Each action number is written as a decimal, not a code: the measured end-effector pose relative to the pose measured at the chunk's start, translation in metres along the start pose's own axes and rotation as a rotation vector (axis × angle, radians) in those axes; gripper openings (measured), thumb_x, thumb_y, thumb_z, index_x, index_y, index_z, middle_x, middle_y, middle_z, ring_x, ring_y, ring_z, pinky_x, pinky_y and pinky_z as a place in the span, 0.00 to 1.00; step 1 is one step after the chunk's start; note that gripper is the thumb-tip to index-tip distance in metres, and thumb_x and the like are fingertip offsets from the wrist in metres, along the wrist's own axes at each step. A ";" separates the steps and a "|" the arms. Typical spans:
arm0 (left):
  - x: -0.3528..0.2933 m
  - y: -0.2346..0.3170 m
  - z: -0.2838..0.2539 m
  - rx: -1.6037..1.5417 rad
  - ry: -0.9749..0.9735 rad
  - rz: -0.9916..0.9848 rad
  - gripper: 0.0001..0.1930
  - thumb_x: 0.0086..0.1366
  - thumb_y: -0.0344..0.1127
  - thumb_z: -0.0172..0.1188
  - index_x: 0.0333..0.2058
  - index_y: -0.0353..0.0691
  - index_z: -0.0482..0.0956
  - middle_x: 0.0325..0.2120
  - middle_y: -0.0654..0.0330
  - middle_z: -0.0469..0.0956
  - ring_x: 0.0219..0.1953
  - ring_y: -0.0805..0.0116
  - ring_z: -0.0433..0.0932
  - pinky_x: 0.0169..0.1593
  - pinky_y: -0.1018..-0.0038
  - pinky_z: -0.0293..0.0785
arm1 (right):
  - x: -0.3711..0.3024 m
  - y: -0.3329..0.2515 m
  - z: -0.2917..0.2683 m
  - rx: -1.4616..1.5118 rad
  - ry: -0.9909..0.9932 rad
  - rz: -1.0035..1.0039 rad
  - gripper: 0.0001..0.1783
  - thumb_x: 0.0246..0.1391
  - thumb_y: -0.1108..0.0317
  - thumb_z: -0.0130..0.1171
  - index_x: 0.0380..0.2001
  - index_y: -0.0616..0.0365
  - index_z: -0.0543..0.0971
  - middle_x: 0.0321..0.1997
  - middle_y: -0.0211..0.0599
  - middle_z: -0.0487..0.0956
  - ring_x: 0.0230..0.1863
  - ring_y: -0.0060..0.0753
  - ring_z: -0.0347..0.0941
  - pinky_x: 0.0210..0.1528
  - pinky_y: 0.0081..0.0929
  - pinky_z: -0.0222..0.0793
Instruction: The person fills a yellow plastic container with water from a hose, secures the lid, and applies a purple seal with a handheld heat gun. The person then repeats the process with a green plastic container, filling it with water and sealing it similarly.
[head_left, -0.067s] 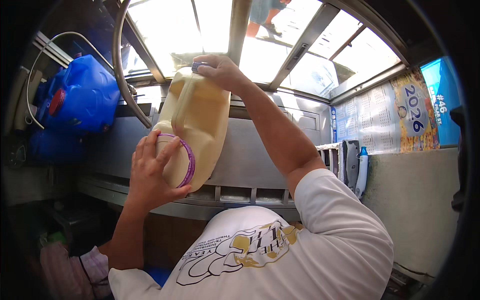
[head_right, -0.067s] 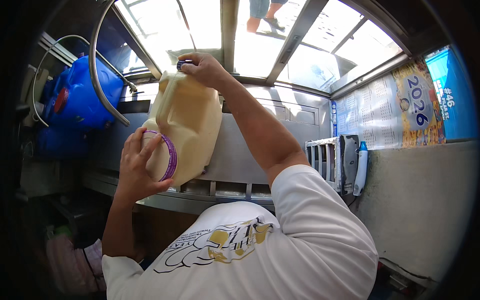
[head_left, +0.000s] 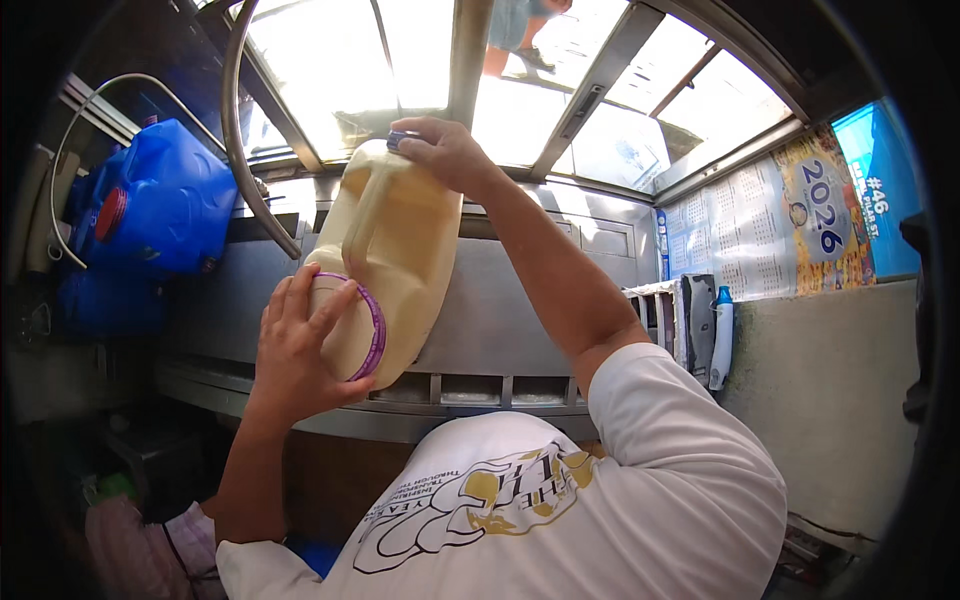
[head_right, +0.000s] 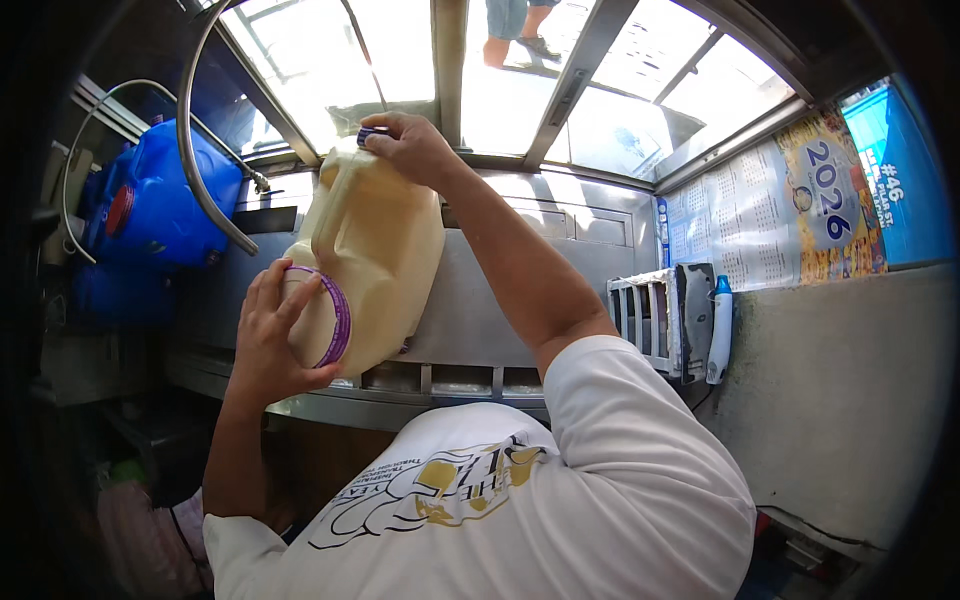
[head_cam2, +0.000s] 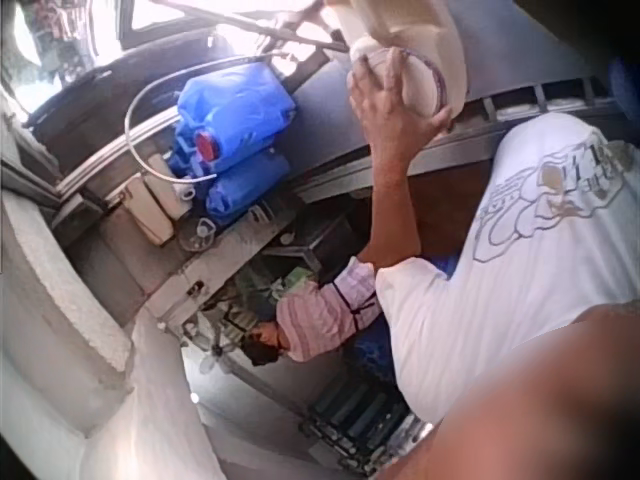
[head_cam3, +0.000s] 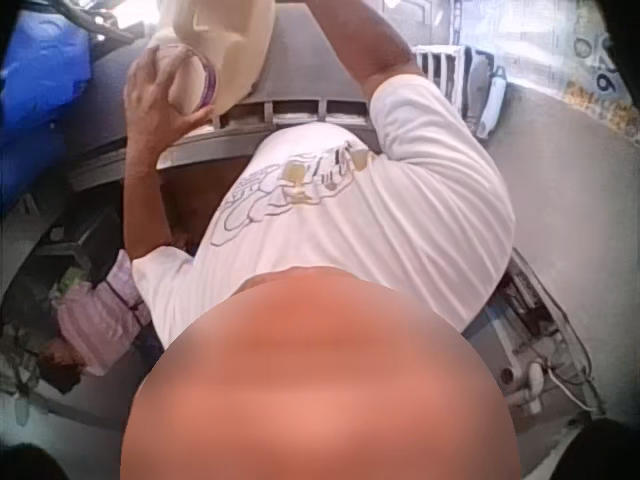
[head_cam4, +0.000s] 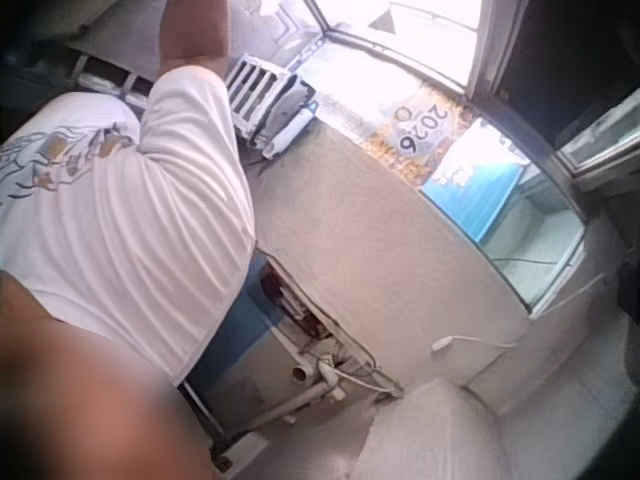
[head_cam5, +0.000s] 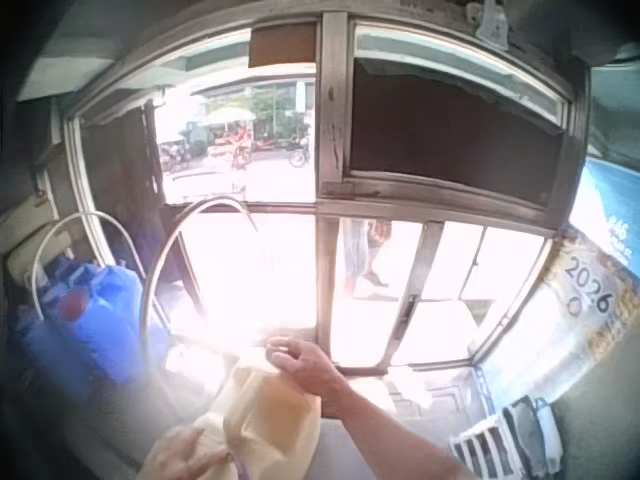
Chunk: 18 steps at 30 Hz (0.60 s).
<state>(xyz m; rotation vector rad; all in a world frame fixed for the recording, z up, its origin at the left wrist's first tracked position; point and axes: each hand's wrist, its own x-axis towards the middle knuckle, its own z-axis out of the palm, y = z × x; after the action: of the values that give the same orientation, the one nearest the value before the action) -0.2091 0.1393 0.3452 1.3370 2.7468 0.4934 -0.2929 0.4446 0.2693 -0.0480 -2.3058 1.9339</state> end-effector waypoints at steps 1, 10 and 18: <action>0.002 -0.004 -0.002 -0.027 -0.004 0.060 0.49 0.27 0.48 0.79 0.57 0.55 0.72 0.60 0.45 0.62 0.61 0.40 0.63 0.61 0.51 0.62 | -0.015 0.001 -0.004 -0.015 0.068 0.005 0.20 0.60 0.66 0.58 0.54 0.62 0.76 0.44 0.35 0.82 0.45 0.23 0.75 0.49 0.21 0.71; 0.043 0.019 -0.004 -0.108 -0.193 0.350 0.48 0.26 0.49 0.78 0.55 0.56 0.74 0.60 0.45 0.62 0.61 0.40 0.62 0.61 0.49 0.62 | -0.134 0.009 -0.068 -0.012 0.457 0.122 0.16 0.59 0.69 0.60 0.50 0.59 0.78 0.38 0.31 0.81 0.36 0.16 0.74 0.42 0.19 0.72; 0.107 0.118 0.047 -0.114 -0.117 0.241 0.47 0.32 0.53 0.76 0.57 0.56 0.72 0.61 0.45 0.61 0.62 0.38 0.61 0.63 0.48 0.61 | -0.118 0.024 -0.175 0.019 0.540 0.071 0.16 0.60 0.66 0.60 0.49 0.62 0.77 0.36 0.34 0.82 0.38 0.21 0.76 0.43 0.20 0.73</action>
<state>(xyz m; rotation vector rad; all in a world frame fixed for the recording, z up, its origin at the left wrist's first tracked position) -0.1781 0.3022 0.3471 1.6204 2.4390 0.5554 -0.1560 0.6068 0.2658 -0.5804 -1.9436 1.6997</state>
